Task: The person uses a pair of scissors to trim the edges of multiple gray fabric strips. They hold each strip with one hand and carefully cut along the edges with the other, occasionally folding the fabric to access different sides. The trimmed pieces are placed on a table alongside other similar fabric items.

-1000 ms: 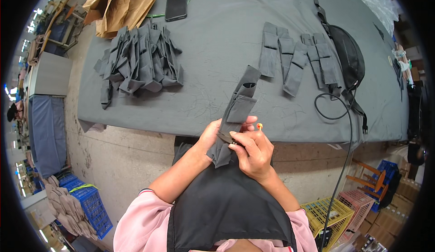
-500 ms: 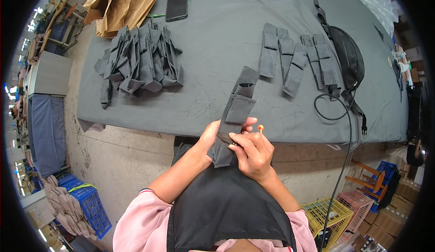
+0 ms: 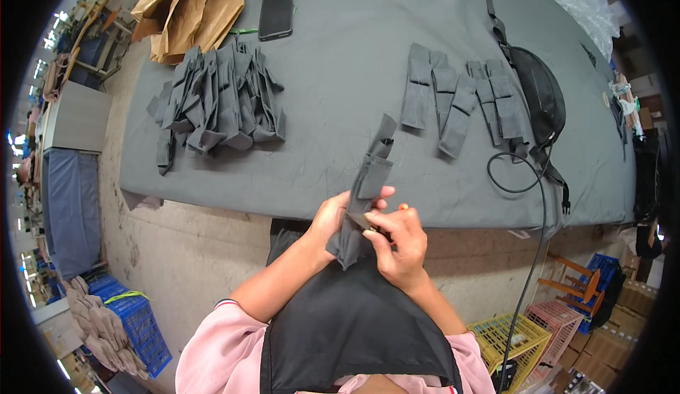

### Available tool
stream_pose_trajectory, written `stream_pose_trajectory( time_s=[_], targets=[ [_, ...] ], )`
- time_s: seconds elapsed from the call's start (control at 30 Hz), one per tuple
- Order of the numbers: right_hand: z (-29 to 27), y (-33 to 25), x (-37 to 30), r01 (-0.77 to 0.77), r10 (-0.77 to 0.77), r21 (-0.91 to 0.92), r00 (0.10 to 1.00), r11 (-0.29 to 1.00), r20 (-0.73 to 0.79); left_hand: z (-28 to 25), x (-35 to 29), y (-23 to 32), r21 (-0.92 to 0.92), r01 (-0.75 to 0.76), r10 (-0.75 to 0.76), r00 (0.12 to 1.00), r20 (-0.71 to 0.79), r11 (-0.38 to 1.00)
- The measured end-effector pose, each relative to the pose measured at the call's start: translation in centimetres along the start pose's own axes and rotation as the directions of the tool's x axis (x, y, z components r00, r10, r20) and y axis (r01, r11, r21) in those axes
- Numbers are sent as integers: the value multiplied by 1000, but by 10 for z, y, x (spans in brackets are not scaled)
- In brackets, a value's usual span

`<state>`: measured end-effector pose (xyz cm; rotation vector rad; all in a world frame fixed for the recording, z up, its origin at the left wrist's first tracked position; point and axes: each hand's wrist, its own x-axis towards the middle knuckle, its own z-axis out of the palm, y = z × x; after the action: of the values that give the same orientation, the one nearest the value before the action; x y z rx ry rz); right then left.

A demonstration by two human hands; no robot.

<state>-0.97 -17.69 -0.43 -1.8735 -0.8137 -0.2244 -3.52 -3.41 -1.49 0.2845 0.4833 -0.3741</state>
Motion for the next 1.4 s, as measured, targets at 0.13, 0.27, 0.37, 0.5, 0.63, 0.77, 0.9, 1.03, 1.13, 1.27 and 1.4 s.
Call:
stream_pose_trajectory(
  time_s=[0.13,0.27,0.37,0.5,0.63,0.77,0.9,1.03,1.13,1.27,1.4],
  targets=[
    [-9,-6,11,-380,379,255,924,889,56,-9,4,-6,440,-223,309,942,-133,870],
    [0,7,8,-614,596,582,761,533,258,7,-2,-6,435,-327,354,935,20,839],
    [-1,1,3,-628,567,613,755,479,331,16,-6,4,443,-308,292,951,105,842],
    [-11,-5,0,-549,508,385,835,742,211,11,-5,6,374,-344,299,938,175,861],
    [-32,-2,10,-311,305,-77,949,947,-74,13,-7,9,401,-290,258,957,132,869],
    [-38,8,20,-129,136,-307,991,943,2,18,-9,7,452,-267,244,964,110,851],
    [-36,12,21,-55,62,-364,998,930,7,18,-10,8,474,-253,259,964,54,843],
    [-35,15,21,-29,37,-344,999,939,16,16,-11,10,495,-237,263,965,18,836],
    [-36,16,19,2,11,-338,999,941,37,19,-12,11,512,-219,256,967,-1,831],
    [-35,16,18,12,-2,-349,1000,937,30,19,-11,7,524,-216,258,966,-7,824],
    [-35,16,20,-24,32,-348,999,937,17,18,-12,10,525,-200,232,973,5,827]
  ],
)
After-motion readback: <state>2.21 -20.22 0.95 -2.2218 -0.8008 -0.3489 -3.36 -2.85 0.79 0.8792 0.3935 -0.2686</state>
